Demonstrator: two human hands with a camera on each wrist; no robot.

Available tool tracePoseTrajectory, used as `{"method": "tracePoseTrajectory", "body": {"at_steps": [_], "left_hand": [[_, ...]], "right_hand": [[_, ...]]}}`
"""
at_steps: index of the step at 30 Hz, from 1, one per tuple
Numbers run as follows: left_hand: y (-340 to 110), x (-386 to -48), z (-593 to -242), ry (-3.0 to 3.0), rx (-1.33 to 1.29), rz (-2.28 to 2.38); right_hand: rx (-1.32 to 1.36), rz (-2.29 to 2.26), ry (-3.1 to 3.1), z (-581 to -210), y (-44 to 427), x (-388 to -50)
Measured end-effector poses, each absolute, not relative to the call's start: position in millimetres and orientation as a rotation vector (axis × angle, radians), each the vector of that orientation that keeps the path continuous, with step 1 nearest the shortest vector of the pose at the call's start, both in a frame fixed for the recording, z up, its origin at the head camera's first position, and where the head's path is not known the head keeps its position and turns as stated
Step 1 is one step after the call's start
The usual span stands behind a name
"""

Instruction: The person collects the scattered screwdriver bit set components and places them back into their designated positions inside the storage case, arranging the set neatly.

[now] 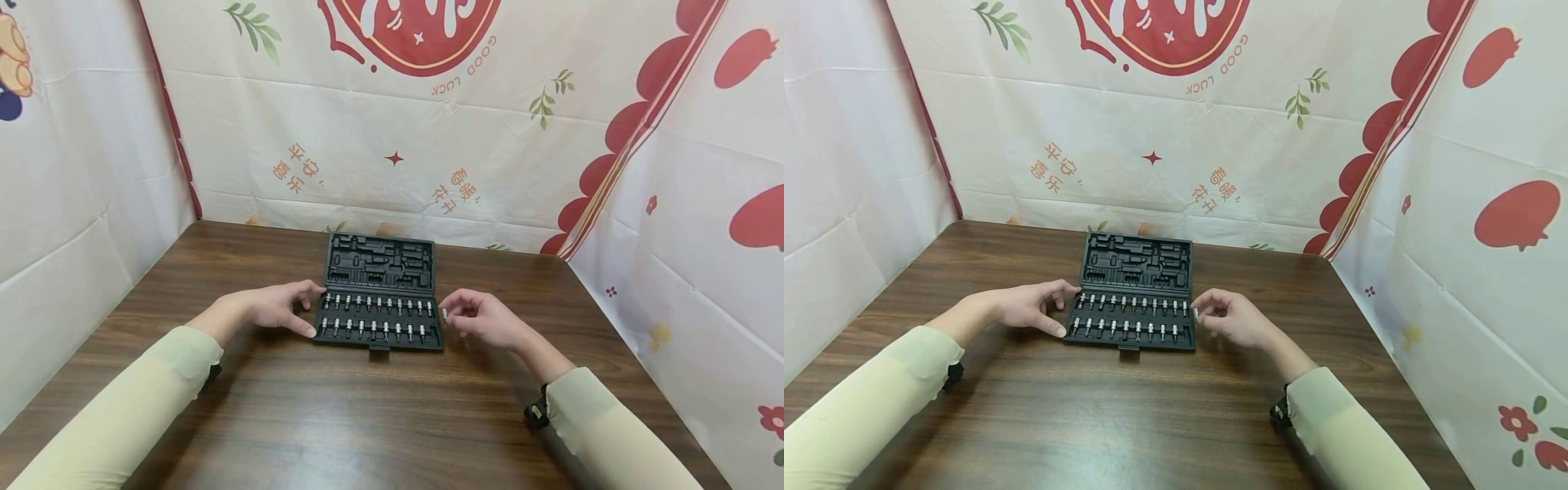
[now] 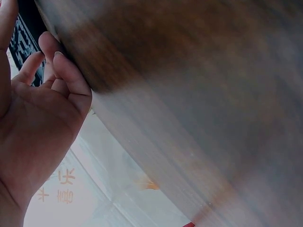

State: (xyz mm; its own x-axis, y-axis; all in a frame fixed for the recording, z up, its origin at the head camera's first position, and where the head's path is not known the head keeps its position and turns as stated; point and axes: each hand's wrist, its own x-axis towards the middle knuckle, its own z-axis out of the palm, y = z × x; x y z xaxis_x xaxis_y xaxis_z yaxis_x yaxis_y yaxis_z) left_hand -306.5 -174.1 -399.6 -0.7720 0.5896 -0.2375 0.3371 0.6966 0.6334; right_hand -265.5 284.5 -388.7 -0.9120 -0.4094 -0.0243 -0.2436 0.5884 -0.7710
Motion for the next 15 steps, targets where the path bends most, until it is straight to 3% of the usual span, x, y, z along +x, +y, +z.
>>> {"method": "tracePoseTrajectory", "body": {"at_steps": [15], "left_hand": [[-173.3, -305.3, -396.6, 2.478, 0.717, 0.797]], "right_hand": [[-0.526, -0.998, 2.619, -389.5, 268.8, -262.4]]}}
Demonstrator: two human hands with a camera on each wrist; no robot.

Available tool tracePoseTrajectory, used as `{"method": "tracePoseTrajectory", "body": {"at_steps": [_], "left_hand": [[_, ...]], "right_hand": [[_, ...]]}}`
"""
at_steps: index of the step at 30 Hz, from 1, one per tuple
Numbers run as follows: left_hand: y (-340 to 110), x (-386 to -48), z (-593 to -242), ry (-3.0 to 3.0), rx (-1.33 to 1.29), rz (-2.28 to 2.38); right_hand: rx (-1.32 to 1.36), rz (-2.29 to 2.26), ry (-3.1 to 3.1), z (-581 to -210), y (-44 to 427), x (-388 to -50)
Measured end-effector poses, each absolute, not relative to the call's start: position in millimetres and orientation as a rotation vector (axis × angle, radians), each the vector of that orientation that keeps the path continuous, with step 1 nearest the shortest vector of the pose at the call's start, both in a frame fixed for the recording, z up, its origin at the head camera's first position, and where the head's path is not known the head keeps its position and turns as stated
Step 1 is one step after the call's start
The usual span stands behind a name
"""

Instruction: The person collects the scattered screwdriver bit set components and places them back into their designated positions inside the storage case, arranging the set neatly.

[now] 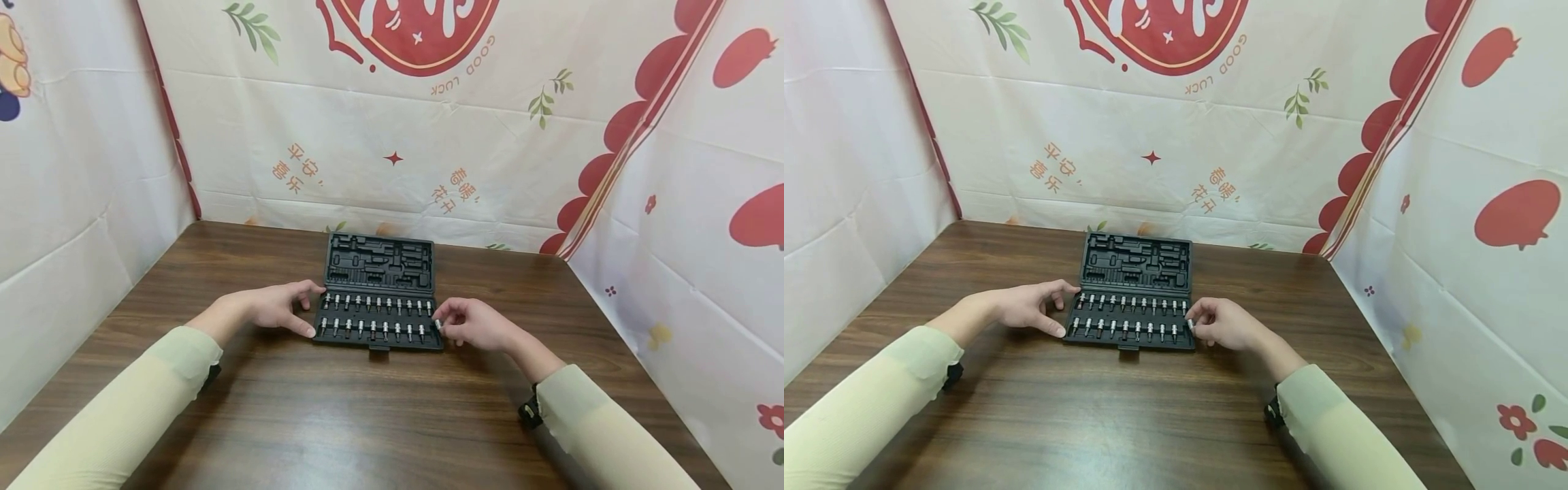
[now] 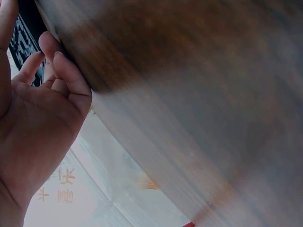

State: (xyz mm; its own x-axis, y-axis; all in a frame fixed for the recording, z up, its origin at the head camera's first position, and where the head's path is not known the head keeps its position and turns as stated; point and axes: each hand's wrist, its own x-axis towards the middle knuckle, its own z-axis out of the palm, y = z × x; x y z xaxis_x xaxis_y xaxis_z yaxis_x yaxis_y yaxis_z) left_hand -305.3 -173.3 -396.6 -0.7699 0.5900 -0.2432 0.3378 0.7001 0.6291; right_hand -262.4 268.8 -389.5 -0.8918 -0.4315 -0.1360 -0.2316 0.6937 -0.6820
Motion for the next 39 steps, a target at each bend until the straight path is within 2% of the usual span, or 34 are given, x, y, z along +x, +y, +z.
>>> {"method": "tracePoseTrajectory", "body": {"at_steps": [39], "left_hand": [[-173.7, -304.6, -396.7, 2.484, 0.728, 0.796]], "right_hand": [[-0.497, -0.87, 2.741, -395.0, 258.7, -265.1]]}}
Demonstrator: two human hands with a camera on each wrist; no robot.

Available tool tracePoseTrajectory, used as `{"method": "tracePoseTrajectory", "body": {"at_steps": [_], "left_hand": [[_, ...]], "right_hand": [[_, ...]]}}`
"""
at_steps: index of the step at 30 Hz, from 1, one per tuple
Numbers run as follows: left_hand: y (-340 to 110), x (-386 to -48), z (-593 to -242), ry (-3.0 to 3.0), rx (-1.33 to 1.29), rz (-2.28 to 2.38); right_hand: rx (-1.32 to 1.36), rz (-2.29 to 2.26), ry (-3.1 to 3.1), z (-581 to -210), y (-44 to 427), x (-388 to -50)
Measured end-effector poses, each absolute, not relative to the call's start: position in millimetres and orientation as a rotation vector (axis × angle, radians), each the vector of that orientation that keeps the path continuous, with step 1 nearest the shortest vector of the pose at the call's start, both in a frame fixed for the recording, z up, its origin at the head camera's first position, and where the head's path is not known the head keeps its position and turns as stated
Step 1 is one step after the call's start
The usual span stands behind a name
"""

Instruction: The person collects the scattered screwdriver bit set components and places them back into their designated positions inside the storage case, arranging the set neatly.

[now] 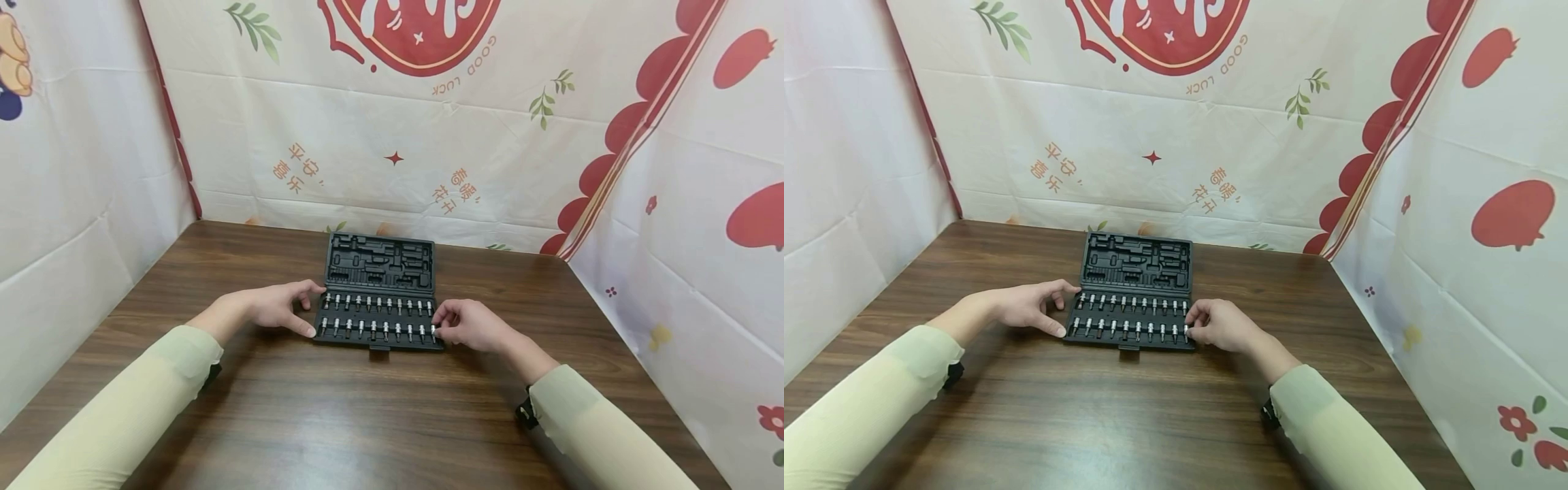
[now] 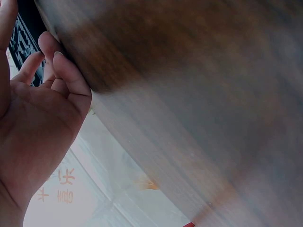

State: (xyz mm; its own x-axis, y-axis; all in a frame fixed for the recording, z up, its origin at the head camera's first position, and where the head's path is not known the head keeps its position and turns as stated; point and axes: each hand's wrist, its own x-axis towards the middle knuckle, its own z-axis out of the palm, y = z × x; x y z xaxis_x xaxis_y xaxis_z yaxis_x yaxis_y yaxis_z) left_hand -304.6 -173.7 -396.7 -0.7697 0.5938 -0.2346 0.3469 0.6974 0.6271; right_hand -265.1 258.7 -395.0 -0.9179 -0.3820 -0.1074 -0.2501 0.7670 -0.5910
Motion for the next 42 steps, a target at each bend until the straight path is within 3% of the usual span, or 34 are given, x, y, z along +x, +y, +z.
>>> {"method": "tracePoseTrajectory", "body": {"at_steps": [15, 42], "left_hand": [[-173.5, -305.2, -397.6, 2.485, 0.727, 0.791], [-173.6, -307.5, -400.4, 2.482, 0.733, 0.797]], "right_hand": [[-0.629, -0.539, 2.92, -389.1, 249.1, -258.7], [-0.682, -0.37, 3.013, -390.1, 243.4, -249.9]]}}
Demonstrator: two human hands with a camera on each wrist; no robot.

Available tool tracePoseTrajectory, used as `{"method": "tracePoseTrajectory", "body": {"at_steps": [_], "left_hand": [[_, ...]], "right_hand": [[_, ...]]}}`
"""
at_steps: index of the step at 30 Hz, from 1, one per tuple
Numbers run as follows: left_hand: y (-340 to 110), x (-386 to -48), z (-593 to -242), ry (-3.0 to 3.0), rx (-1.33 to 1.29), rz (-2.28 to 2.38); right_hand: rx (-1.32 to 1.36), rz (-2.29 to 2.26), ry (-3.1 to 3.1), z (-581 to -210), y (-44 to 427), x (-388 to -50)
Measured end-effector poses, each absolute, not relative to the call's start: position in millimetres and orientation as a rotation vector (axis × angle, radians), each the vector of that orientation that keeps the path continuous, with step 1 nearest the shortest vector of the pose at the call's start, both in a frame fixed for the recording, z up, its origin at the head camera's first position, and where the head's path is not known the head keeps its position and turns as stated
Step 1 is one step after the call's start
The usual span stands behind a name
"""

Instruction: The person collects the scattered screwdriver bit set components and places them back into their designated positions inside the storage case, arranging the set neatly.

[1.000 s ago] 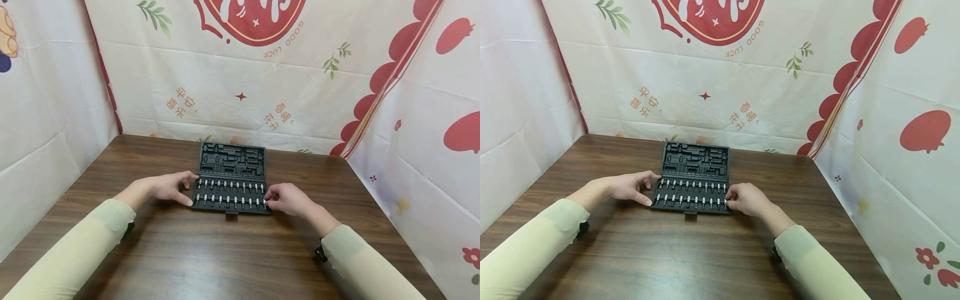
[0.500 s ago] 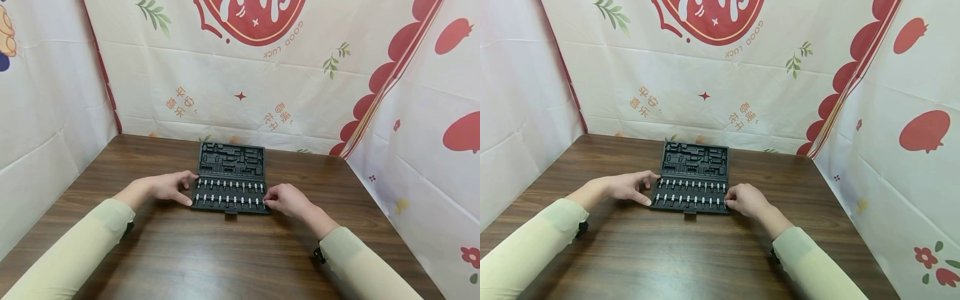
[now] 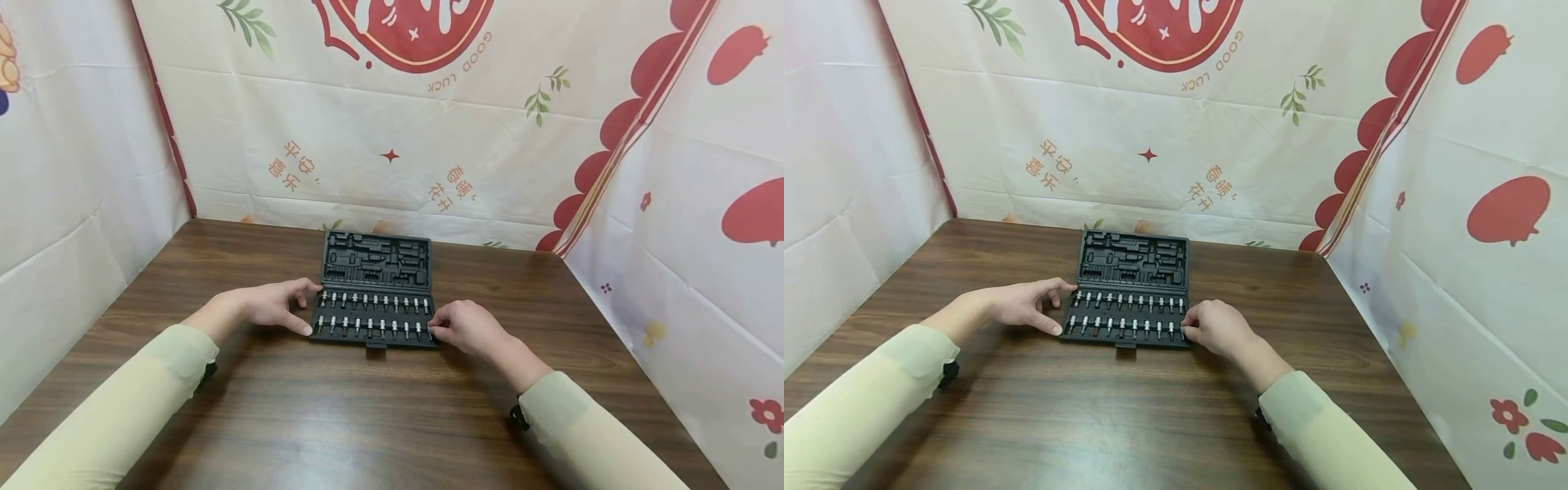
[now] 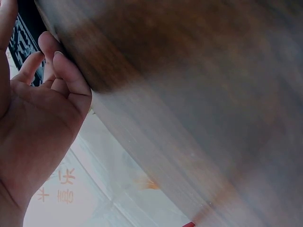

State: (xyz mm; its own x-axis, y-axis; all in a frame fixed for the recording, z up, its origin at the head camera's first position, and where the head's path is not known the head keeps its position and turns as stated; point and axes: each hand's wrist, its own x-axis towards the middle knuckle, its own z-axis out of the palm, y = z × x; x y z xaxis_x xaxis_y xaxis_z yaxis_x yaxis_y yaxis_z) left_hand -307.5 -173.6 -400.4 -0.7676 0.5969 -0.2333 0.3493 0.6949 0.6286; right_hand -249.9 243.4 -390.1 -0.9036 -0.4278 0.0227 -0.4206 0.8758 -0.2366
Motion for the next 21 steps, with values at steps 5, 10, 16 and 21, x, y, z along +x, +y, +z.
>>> {"method": "tracePoseTrajectory", "body": {"at_steps": [5, 10, 16, 21], "left_hand": [[-173.8, -306.3, -398.4, 2.489, 0.743, 0.793], [-173.2, -306.5, -398.9, 2.485, 0.73, 0.791], [-173.9, -306.9, -399.9, 2.486, 0.716, 0.788], [-174.0, -306.7, -398.8, 2.481, 0.715, 0.8]], "right_hand": [[-0.634, -0.439, 2.992, -391.4, 245.7, -251.0], [-0.533, -0.509, 2.966, -392.6, 246.4, -249.4], [-0.517, -0.496, 2.949, -387.9, 243.1, -249.9], [-0.539, -0.413, 2.977, -388.2, 240.7, -248.7]]}}
